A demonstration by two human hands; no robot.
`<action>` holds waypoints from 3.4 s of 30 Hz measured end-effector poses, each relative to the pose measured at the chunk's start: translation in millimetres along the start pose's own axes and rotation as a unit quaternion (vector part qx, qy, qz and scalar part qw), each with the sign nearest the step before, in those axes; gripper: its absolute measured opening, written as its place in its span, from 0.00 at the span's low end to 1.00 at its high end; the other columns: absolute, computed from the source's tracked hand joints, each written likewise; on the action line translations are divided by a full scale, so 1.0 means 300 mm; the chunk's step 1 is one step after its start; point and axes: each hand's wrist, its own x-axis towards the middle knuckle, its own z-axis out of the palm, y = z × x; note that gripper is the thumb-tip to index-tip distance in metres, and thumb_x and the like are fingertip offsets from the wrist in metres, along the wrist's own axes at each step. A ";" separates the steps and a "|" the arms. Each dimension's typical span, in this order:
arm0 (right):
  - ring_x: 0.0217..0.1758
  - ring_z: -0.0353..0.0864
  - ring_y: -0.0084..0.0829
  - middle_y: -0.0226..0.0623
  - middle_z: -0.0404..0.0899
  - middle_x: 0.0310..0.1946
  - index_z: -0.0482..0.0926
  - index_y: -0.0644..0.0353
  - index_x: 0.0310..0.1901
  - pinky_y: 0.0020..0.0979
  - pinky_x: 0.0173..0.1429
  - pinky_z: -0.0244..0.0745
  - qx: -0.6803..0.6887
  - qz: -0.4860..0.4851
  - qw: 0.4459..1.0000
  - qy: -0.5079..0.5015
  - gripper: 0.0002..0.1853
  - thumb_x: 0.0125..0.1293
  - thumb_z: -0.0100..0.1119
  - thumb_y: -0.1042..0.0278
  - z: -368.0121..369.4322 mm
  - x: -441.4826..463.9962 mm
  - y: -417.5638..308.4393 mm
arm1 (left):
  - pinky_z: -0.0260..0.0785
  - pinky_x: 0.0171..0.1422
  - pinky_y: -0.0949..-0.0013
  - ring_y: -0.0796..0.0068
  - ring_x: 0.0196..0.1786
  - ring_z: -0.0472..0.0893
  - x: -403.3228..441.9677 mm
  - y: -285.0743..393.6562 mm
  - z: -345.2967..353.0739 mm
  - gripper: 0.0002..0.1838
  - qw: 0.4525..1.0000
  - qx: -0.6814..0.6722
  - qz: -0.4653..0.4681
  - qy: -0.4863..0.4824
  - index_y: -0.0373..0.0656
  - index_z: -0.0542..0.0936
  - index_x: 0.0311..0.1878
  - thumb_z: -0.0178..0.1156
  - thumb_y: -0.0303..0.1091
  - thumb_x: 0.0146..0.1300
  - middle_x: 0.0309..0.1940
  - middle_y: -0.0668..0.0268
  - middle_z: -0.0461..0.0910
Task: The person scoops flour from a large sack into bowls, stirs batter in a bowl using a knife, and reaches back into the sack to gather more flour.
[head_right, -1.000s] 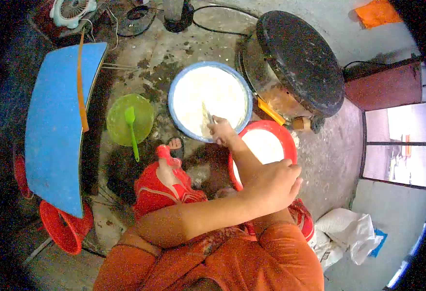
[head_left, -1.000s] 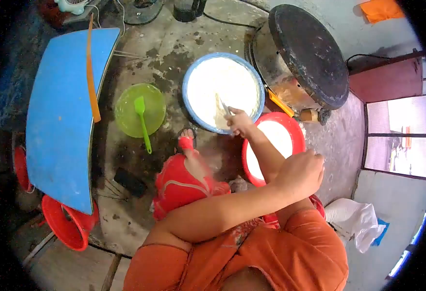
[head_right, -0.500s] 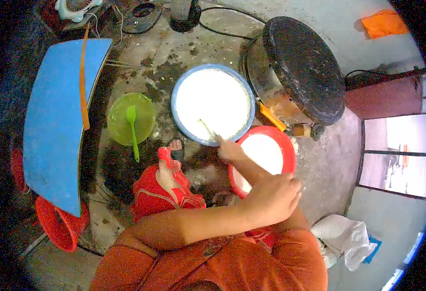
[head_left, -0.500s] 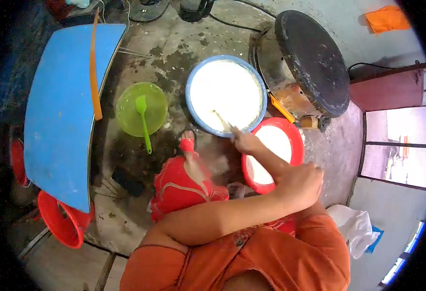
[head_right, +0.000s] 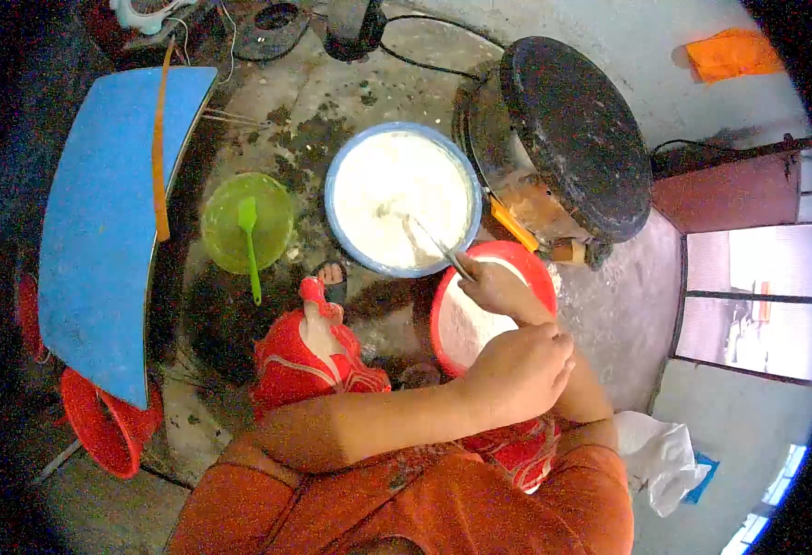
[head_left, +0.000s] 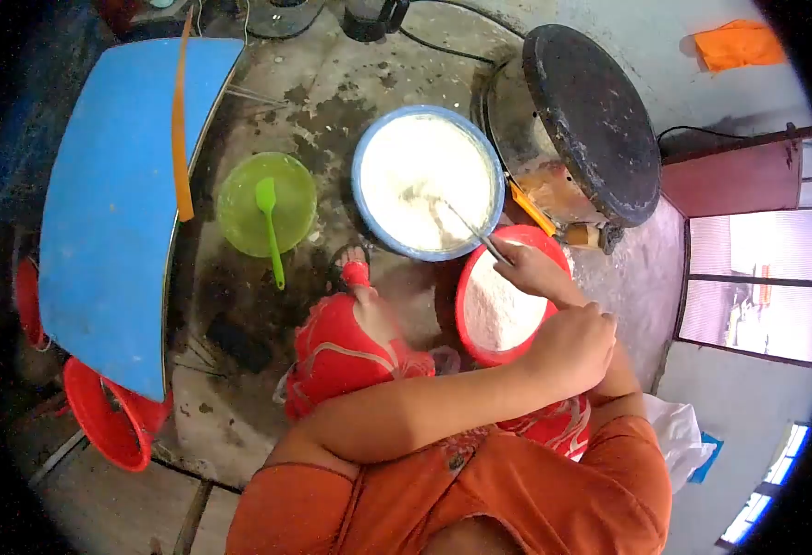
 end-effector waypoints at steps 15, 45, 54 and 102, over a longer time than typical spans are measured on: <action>0.10 0.58 0.19 0.30 0.67 0.18 0.62 0.59 0.65 0.24 0.13 0.53 0.562 0.152 0.813 0.005 0.26 0.67 0.51 0.66 0.113 0.145 -0.079 | 0.71 0.39 0.53 0.50 0.32 0.78 0.003 -0.006 0.041 0.11 1.000 0.004 0.017 -0.003 0.35 0.76 0.32 0.54 0.34 0.60 0.30 0.49 0.76; 0.44 0.78 0.49 0.49 0.79 0.38 0.66 0.49 0.59 0.47 0.47 0.72 -0.081 0.104 0.987 -0.091 0.24 0.58 0.46 0.69 0.169 0.078 0.004 | 0.73 0.36 0.54 0.53 0.32 0.79 -0.008 -0.007 0.051 0.10 0.999 0.023 0.025 -0.023 0.35 0.76 0.33 0.54 0.34 0.59 0.30 0.53 0.76; 0.13 0.65 0.23 0.33 0.71 0.19 0.70 0.57 0.61 0.26 0.15 0.57 0.393 0.203 0.896 0.024 0.24 0.65 0.56 0.60 0.050 0.116 -0.042 | 0.72 0.37 0.54 0.51 0.32 0.78 0.002 0.004 0.059 0.10 0.999 0.017 0.029 0.000 0.35 0.75 0.30 0.54 0.34 0.59 0.27 0.51 0.76; 0.38 0.81 0.44 0.44 0.81 0.34 0.82 0.45 0.45 0.42 0.43 0.75 -0.148 0.095 0.969 0.175 0.15 0.57 0.58 0.53 -0.245 0.267 0.210 | 0.70 0.37 0.56 0.55 0.35 0.77 -0.032 -0.004 -0.109 0.16 0.999 -0.012 -0.034 -0.032 0.31 0.73 0.46 0.54 0.34 0.61 0.32 0.54 0.73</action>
